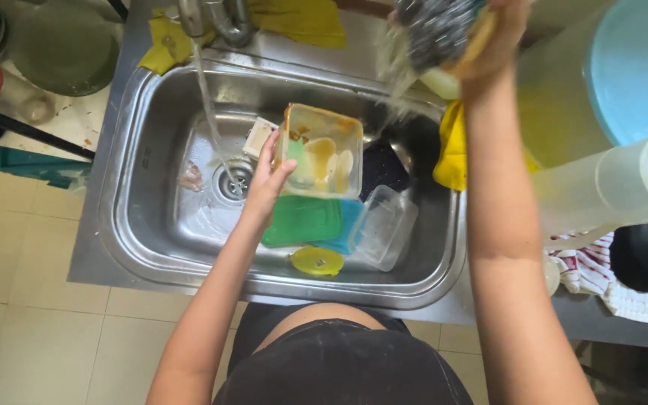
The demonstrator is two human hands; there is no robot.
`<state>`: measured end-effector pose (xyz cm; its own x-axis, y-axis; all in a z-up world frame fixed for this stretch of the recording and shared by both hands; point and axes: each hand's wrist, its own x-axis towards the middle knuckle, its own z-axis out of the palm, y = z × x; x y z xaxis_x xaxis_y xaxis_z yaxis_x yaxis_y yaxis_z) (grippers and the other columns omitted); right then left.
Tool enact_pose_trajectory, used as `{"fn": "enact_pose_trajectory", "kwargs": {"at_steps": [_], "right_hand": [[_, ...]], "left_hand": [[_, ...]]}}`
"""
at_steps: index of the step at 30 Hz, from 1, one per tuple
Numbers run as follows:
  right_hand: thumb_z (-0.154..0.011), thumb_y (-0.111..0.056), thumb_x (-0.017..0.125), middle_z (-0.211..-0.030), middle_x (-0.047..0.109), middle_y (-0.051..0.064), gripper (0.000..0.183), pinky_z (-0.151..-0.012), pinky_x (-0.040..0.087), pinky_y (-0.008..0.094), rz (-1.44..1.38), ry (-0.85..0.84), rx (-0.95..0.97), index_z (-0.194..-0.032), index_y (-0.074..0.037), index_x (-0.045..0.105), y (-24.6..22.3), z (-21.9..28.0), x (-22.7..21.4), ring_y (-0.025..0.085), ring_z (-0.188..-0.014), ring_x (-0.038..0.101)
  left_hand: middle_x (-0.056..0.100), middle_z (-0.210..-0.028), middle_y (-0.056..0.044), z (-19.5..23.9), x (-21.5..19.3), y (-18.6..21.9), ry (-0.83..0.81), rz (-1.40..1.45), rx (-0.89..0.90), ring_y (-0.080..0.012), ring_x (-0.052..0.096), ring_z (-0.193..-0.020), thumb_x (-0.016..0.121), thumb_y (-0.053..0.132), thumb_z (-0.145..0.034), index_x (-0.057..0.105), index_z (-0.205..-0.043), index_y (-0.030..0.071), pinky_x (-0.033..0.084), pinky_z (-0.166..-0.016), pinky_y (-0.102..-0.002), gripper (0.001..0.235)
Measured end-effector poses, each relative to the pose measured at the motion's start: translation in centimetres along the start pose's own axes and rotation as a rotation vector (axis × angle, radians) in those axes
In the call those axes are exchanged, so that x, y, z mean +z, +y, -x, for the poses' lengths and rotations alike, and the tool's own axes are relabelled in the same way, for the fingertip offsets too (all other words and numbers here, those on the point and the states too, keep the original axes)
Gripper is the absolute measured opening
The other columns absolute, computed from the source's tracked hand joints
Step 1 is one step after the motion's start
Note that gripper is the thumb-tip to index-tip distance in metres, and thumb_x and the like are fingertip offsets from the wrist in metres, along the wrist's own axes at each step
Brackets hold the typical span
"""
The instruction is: Washing and rinsing plastic food containers and lids in a kitchen sink using a sponge and running water.
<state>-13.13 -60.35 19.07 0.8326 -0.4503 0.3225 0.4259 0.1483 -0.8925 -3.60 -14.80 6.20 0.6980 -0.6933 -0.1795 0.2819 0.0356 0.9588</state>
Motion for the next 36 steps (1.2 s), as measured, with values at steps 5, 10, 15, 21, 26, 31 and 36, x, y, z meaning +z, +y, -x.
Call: {"fn": "enact_pose_trajectory", "kwargs": {"at_steps": [5, 10, 15, 21, 26, 31, 36], "right_hand": [[-0.082, -0.034, 0.060, -0.132, 0.070, 0.003, 0.056, -0.131, 0.055, 0.067, -0.521, 0.008, 0.345, -0.135, -0.024, 0.072, 8.2, 1.6, 12.6, 0.024, -0.130, 0.066], [-0.103, -0.010, 0.063, -0.140, 0.069, 0.010, 0.041, -0.120, 0.052, 0.041, 0.095, 0.041, -0.079, -0.143, -0.009, 0.071, 8.0, 3.7, 20.2, 0.019, -0.128, 0.063], [-0.082, -0.010, 0.062, -0.114, 0.077, 0.010, 0.040, -0.109, 0.053, 0.038, 0.491, -0.052, -0.055, -0.116, -0.007, 0.082, 11.6, 4.5, 17.7, 0.021, -0.114, 0.070], [-0.087, -0.008, 0.060, -0.135, 0.068, 0.016, 0.052, -0.124, 0.042, 0.048, 0.635, 0.021, -0.033, -0.138, -0.004, 0.070, 16.7, 11.0, 12.4, 0.029, -0.136, 0.060], [-0.085, -0.013, 0.076, -0.153, 0.066, 0.021, 0.077, -0.121, 0.048, 0.057, 0.864, -0.109, 0.367, -0.158, -0.021, 0.053, 22.2, 15.9, 11.2, 0.046, -0.139, 0.064], [-0.084, -0.011, 0.083, -0.160, 0.056, 0.028, 0.078, -0.126, 0.045, 0.058, 1.085, -0.321, 0.394, -0.157, -0.005, 0.054, 21.4, 15.8, 13.8, 0.048, -0.145, 0.058], [-0.086, -0.012, 0.084, -0.149, 0.060, 0.022, 0.070, -0.117, 0.048, 0.053, 0.967, -0.248, 0.380, -0.150, -0.007, 0.057, 22.2, 14.6, 14.7, 0.041, -0.135, 0.061]], "left_hand": [[0.015, -0.180, -0.042, 0.3, 0.3, 0.3, 0.063, -0.123, 0.024, -0.0682, 0.013, -0.164, 0.077, 0.051, -0.100, 0.029, -0.180, 0.017, 0.018, -0.129, -0.080, 0.099], [0.026, -0.178, -0.036, -0.3, -1.4, -0.2, 0.115, -0.311, -0.031, -0.0607, 0.028, -0.164, 0.079, 0.049, -0.098, 0.036, -0.178, 0.025, 0.027, -0.133, -0.071, 0.094], [0.030, -0.176, -0.035, -1.6, -2.1, -0.1, 0.141, -0.509, -0.026, -0.0586, 0.037, -0.161, 0.087, 0.047, -0.093, 0.038, -0.176, 0.030, 0.034, -0.132, -0.067, 0.098], [0.030, -0.177, -0.031, -5.4, -2.0, 0.0, 0.101, -0.803, -0.046, -0.0601, 0.043, -0.157, 0.089, 0.059, -0.089, 0.043, -0.174, 0.037, 0.040, -0.125, -0.072, 0.100], [0.024, -0.182, -0.022, -9.4, -0.4, -1.5, -0.039, -0.979, -0.167, -0.0595, 0.050, -0.151, 0.081, 0.072, -0.090, 0.038, -0.174, 0.046, 0.049, -0.113, -0.076, 0.098], [0.026, -0.181, -0.022, -10.3, 3.0, -2.0, -0.160, -1.277, -0.047, -0.0640, 0.056, -0.142, 0.079, 0.086, -0.077, 0.049, -0.169, 0.043, 0.059, -0.098, -0.074, 0.106], [0.023, -0.180, -0.025, -9.2, 3.7, -0.7, -0.208, -1.342, -0.039, -0.0646, 0.056, -0.140, 0.078, 0.075, -0.078, 0.039, -0.172, 0.040, 0.055, -0.101, -0.074, 0.107]]}}
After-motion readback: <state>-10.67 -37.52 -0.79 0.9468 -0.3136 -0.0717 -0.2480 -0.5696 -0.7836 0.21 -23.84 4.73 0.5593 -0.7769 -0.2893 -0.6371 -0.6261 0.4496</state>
